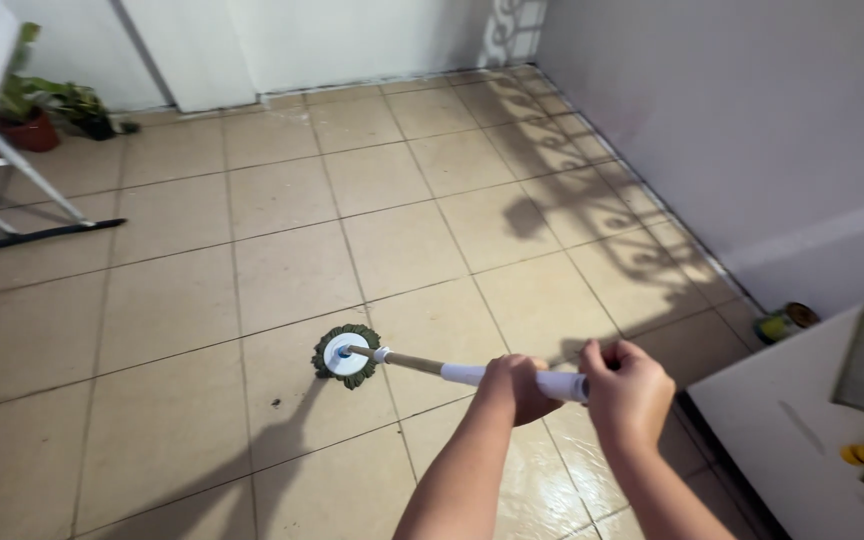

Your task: Mopping a tiled balcony floor and then moving a white plastic table.

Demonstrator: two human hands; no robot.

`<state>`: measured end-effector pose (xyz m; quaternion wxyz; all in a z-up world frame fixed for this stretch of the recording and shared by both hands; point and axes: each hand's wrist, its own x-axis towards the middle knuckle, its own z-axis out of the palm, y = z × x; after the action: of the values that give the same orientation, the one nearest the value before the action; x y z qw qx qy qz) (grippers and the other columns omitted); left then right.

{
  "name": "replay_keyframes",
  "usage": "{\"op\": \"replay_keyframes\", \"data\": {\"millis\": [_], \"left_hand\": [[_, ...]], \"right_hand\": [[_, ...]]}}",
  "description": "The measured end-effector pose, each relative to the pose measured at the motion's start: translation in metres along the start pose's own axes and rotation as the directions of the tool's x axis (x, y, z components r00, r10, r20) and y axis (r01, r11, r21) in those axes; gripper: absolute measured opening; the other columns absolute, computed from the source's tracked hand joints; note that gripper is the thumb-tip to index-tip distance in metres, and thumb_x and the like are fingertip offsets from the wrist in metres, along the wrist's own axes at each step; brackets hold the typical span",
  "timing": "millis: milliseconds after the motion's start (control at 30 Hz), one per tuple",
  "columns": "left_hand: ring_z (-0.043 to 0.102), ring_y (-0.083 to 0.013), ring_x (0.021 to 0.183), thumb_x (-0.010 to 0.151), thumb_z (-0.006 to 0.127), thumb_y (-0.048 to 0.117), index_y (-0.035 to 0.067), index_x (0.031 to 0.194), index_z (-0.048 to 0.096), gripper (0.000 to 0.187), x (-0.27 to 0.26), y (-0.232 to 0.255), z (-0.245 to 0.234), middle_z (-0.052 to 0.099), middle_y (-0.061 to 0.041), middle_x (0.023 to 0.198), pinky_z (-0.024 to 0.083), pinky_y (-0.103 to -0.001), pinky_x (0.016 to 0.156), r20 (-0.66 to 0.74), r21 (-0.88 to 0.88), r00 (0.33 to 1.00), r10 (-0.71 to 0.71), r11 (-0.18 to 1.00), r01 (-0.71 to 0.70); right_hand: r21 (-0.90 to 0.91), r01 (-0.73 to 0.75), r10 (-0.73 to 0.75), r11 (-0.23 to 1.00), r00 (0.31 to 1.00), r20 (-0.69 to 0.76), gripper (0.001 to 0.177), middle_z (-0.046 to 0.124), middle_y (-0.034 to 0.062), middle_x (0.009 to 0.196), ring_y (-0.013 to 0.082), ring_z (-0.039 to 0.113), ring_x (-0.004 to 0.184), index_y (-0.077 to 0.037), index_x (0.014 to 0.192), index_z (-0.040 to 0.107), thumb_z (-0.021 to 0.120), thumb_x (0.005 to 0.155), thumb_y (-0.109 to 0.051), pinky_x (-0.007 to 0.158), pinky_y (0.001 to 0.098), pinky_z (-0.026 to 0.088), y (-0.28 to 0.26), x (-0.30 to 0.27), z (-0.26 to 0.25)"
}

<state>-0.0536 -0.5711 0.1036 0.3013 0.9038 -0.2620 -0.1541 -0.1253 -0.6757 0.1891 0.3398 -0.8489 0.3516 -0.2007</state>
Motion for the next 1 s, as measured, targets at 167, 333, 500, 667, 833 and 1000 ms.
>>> {"op": "replay_keyframes", "data": {"millis": [167,333,500,667,833,1000], "left_hand": [[0.071,-0.0341,0.092,0.074,0.078,0.047,0.015,0.082,0.075,0.033,-0.02,-0.078,0.001,0.075,-0.014,0.091,0.058,-0.045,0.084,-0.148,0.015,0.988,-0.04,0.999,0.042],[0.07,-0.0357,0.091,0.063,0.083,0.041,0.012,0.079,0.073,0.034,-0.071,-0.146,-0.013,0.074,-0.015,0.088,0.057,-0.045,0.081,-0.226,-0.056,0.958,-0.174,0.985,0.165],[0.066,-0.0344,0.09,0.066,0.084,0.035,0.011,0.066,0.067,0.029,-0.096,-0.187,-0.009,0.067,-0.016,0.075,0.047,-0.043,0.098,-0.23,0.129,0.954,-0.191,0.966,0.225],[0.07,-0.0309,0.085,0.069,0.08,0.032,0.016,0.067,0.066,0.022,-0.063,-0.177,0.011,0.071,-0.009,0.075,0.047,-0.046,0.093,-0.312,0.064,0.949,-0.054,0.995,0.077],[0.072,-0.0279,0.083,0.072,0.08,0.032,0.019,0.071,0.065,0.02,0.017,-0.054,0.033,0.072,-0.005,0.078,0.057,-0.042,0.079,-0.387,-0.019,0.902,0.192,0.976,-0.216],[0.071,-0.0287,0.091,0.078,0.074,0.03,0.018,0.078,0.071,0.013,0.041,-0.015,0.032,0.074,-0.006,0.085,0.054,-0.042,0.092,-0.219,-0.041,0.945,0.242,0.966,-0.256]], "right_hand": [[0.092,0.007,-0.02,0.996,0.99,0.139,0.033,0.07,0.0125,0.061,0.0199,0.066,0.053,-0.001,0.077,0.075,0.075,0.089,-0.032,0.057,0.0371,0.052,-0.016,-0.031,0.053],[0.12,0.048,-0.085,0.992,0.943,0.323,0.035,0.069,0.0156,0.062,0.0207,0.063,0.051,0.002,0.08,0.073,0.077,0.09,-0.031,0.057,0.037,0.052,-0.009,-0.075,0.123],[0.08,-0.035,-0.039,0.996,0.64,0.768,0.045,0.075,0.0033,0.091,0.0185,0.074,0.07,-0.016,0.122,0.07,0.084,0.08,-0.024,0.058,0.0415,0.063,-0.039,-0.106,0.114],[-0.027,0.407,-0.241,0.913,0.592,0.769,0.037,0.081,0.0075,0.091,0.0197,0.078,0.077,-0.018,0.113,0.079,0.085,0.077,-0.028,0.077,0.0348,0.06,-0.007,-0.047,0.108],[-0.268,0.37,-0.125,0.89,0.76,0.637,0.04,0.083,0.0097,0.086,0.0217,0.081,0.076,-0.018,0.113,0.081,0.087,0.078,-0.037,0.075,0.0369,0.061,-0.01,0.028,0.002],[-0.479,0.248,0.025,0.842,0.869,0.495,0.044,0.078,0.0126,0.087,0.0274,0.077,0.081,-0.022,0.116,0.082,0.082,0.078,-0.043,0.08,0.04,0.063,-0.026,0.029,-0.034]]}}
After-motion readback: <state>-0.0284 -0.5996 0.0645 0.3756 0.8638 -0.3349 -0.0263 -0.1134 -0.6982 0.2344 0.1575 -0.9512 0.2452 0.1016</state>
